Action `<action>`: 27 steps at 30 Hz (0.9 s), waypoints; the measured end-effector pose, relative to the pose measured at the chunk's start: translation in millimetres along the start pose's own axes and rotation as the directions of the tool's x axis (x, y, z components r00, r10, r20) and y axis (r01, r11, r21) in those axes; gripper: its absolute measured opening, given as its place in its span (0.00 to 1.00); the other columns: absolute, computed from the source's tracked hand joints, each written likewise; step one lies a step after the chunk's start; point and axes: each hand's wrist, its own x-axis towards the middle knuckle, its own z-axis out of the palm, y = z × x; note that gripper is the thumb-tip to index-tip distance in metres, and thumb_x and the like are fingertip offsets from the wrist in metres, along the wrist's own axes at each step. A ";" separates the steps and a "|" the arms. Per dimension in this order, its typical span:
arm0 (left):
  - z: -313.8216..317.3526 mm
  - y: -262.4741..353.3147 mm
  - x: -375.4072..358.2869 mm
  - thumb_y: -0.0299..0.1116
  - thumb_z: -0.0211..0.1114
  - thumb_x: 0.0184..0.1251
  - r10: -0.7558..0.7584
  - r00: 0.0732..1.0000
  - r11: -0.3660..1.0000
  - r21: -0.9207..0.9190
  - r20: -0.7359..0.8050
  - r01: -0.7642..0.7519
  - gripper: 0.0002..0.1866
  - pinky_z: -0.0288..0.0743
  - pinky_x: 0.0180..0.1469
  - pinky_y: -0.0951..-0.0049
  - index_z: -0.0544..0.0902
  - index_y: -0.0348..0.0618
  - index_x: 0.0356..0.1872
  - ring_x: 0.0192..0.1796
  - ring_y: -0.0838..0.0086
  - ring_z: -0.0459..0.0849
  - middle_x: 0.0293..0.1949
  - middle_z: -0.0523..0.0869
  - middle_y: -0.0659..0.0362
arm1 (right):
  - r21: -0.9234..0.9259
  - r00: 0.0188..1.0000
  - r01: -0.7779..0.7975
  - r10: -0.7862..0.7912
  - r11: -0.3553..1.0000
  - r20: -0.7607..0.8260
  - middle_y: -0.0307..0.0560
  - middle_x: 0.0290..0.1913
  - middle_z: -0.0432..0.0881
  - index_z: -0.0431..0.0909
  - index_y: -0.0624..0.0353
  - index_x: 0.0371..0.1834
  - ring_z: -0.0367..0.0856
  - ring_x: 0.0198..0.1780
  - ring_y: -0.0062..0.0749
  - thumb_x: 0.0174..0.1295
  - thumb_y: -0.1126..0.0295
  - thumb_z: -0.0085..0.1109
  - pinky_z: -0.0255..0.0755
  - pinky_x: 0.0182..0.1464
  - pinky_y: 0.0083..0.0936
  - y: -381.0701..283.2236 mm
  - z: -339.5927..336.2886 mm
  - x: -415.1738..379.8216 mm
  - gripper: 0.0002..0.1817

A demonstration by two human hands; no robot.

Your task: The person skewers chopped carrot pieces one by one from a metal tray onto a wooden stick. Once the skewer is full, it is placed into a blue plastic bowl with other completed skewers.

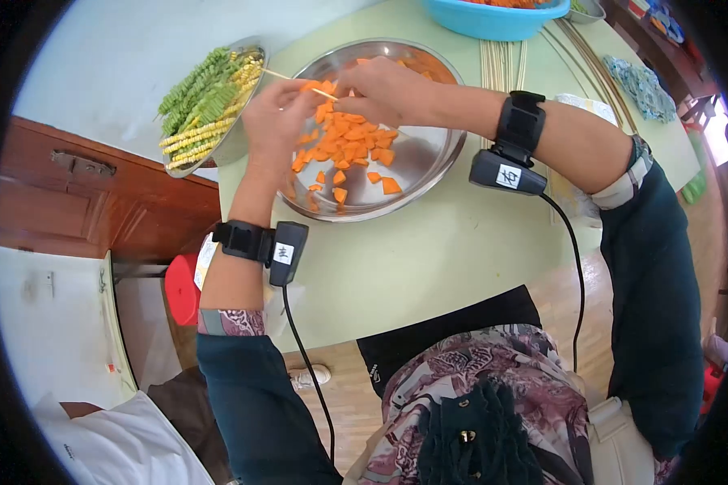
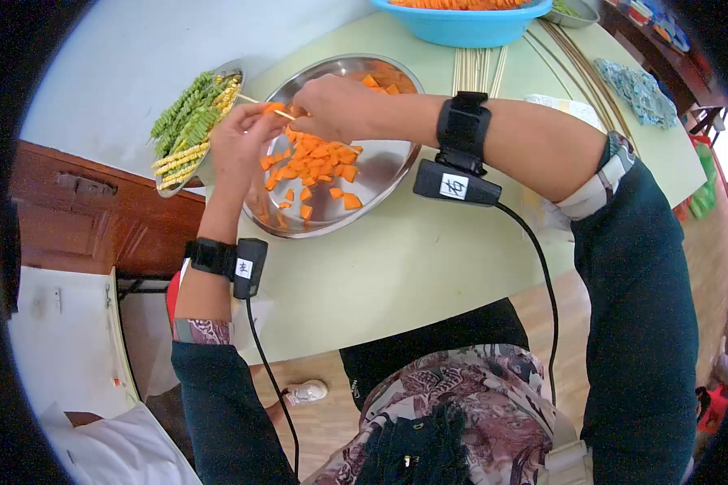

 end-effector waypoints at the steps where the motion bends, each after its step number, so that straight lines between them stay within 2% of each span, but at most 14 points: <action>1: -3.6 -1.4 0.9 0.23 0.58 0.61 -0.012 0.998 0.997 -0.071 -0.059 0.008 0.09 0.80 0.41 0.77 0.76 0.28 0.41 0.39 0.70 0.84 0.37 0.83 0.51 | 0.046 1.000 -0.029 0.028 0.999 0.001 0.58 0.21 0.79 0.77 0.68 0.20 0.80 0.25 0.44 0.55 0.66 0.51 0.74 0.31 0.37 -2.3 0.0 -4.1 0.14; 5: -14.5 2.1 1.7 0.23 0.58 0.61 -0.007 0.993 0.993 -0.118 -0.119 -0.007 0.09 0.80 0.41 0.78 0.76 0.28 0.40 0.39 0.70 0.84 0.37 0.83 0.50 | 0.045 0.998 -0.053 0.051 0.998 0.046 0.59 0.22 0.79 0.77 0.67 0.21 0.81 0.26 0.42 0.55 0.67 0.50 0.74 0.31 0.36 -6.3 4.0 -1.6 0.13; 7: -15.6 2.5 2.1 0.23 0.58 0.61 0.014 0.991 0.997 -0.068 -0.134 -0.023 0.08 0.80 0.41 0.78 0.76 0.29 0.40 0.39 0.70 0.84 0.37 0.83 0.50 | -0.238 0.998 0.044 -0.053 0.970 -0.031 0.60 0.22 0.78 0.77 0.67 0.22 0.80 0.28 0.44 0.56 0.67 0.49 0.74 0.32 0.35 -5.5 7.1 1.1 0.14; 8: -16.3 2.3 1.6 0.23 0.58 0.61 0.013 0.991 0.997 -0.067 -0.133 -0.022 0.08 0.80 0.41 0.78 0.76 0.29 0.40 0.39 0.70 0.84 0.37 0.83 0.50 | -0.237 0.998 0.044 -0.053 0.970 -0.032 0.60 0.22 0.78 0.77 0.67 0.22 0.80 0.28 0.44 0.56 0.67 0.49 0.74 0.32 0.35 -4.4 8.9 0.8 0.14; 11: -14.2 2.9 0.4 0.22 0.58 0.61 0.051 0.991 0.986 -0.149 -0.127 -0.070 0.08 0.80 0.41 0.77 0.76 0.29 0.40 0.39 0.71 0.84 0.36 0.83 0.50 | -0.113 0.991 0.058 -0.071 0.992 -0.111 0.61 0.23 0.78 0.77 0.68 0.22 0.80 0.29 0.46 0.56 0.67 0.47 0.74 0.33 0.36 -3.5 8.1 0.8 0.15; 13: -6.5 5.0 -4.0 0.22 0.59 0.60 0.128 0.992 0.989 0.072 0.013 -0.128 0.09 0.80 0.42 0.77 0.77 0.29 0.40 0.38 0.72 0.84 0.36 0.83 0.51 | 0.156 0.992 0.017 0.003 0.988 -0.126 0.61 0.23 0.78 0.77 0.69 0.22 0.79 0.30 0.49 0.55 0.67 0.46 0.74 0.33 0.37 -0.7 6.5 6.1 0.16; 14: -0.6 5.2 -4.7 0.22 0.59 0.60 0.124 0.992 0.990 0.070 0.014 -0.125 0.09 0.80 0.42 0.77 0.77 0.29 0.40 0.38 0.72 0.84 0.36 0.83 0.51 | 0.157 0.992 0.014 0.005 0.987 -0.124 0.61 0.23 0.78 0.77 0.69 0.22 0.79 0.30 0.49 0.55 0.67 0.46 0.74 0.33 0.37 2.6 8.4 8.1 0.16; 16: 8.8 6.9 -7.5 0.23 0.61 0.57 0.091 0.995 0.995 -0.041 0.048 -0.089 0.08 0.78 0.40 0.80 0.79 0.31 0.37 0.36 0.75 0.84 0.32 0.85 0.53 | 0.276 0.990 -0.120 0.135 0.954 -0.037 0.47 0.17 0.76 0.78 0.67 0.31 0.72 0.19 0.30 0.59 0.65 0.45 0.69 0.24 0.27 3.0 13.7 10.9 0.15; 17: 7.1 5.9 -6.7 0.23 0.61 0.57 0.092 0.995 0.995 -0.040 0.043 -0.090 0.08 0.78 0.40 0.80 0.79 0.31 0.37 0.36 0.75 0.84 0.32 0.85 0.53 | 0.276 0.991 -0.115 0.130 0.954 -0.037 0.47 0.17 0.76 0.78 0.67 0.31 0.72 0.19 0.30 0.59 0.65 0.45 0.69 0.24 0.27 5.5 13.3 11.9 0.15; 19: 4.9 3.3 -5.2 0.22 0.59 0.60 0.083 0.995 0.996 -0.039 0.055 -0.081 0.09 0.79 0.44 0.76 0.77 0.28 0.40 0.39 0.73 0.83 0.36 0.83 0.51 | 0.361 0.978 -0.203 0.171 0.910 0.120 0.53 0.19 0.79 0.78 0.69 0.21 0.78 0.17 0.35 0.56 0.64 0.47 0.73 0.23 0.29 -4.2 -0.7 6.3 0.17; 20: 3.7 2.1 -4.5 0.22 0.59 0.60 0.082 0.995 0.996 -0.040 0.057 -0.080 0.09 0.79 0.44 0.76 0.77 0.28 0.40 0.39 0.73 0.83 0.36 0.83 0.51 | 0.362 0.978 -0.205 0.173 0.909 0.119 0.53 0.19 0.79 0.78 0.69 0.21 0.78 0.17 0.35 0.56 0.64 0.47 0.73 0.23 0.29 -6.0 -2.6 3.2 0.17; 22: -0.3 2.4 -2.4 0.22 0.58 0.60 0.052 0.999 0.998 -0.017 -0.002 -0.052 0.08 0.79 0.45 0.76 0.77 0.29 0.40 0.40 0.73 0.83 0.37 0.83 0.51 | 0.442 0.955 -0.283 0.209 0.851 0.209 0.48 0.17 0.79 0.78 0.68 0.22 0.76 0.12 0.27 0.55 0.64 0.48 0.71 0.19 0.25 -9.8 -5.6 -0.3 0.16; 25: -4.7 4.6 -3.8 0.22 0.58 0.60 0.091 0.996 0.995 -0.027 -0.021 -0.092 0.08 0.79 0.45 0.76 0.77 0.29 0.40 0.40 0.73 0.83 0.37 0.83 0.51 | 0.407 0.944 -0.293 0.195 0.865 0.265 0.47 0.16 0.79 0.79 0.67 0.25 0.76 0.13 0.27 0.55 0.66 0.49 0.71 0.19 0.23 -16.4 -10.0 -4.9 0.14; 27: -5.1 9.4 -3.6 0.22 0.58 0.60 0.092 0.996 0.995 -0.027 -0.012 -0.093 0.08 0.79 0.45 0.76 0.77 0.30 0.40 0.40 0.73 0.83 0.37 0.83 0.51 | 0.411 0.956 -0.273 0.196 0.870 0.220 0.47 0.17 0.79 0.79 0.67 0.24 0.75 0.13 0.27 0.55 0.66 0.49 0.71 0.19 0.23 -13.9 -7.3 -3.8 0.15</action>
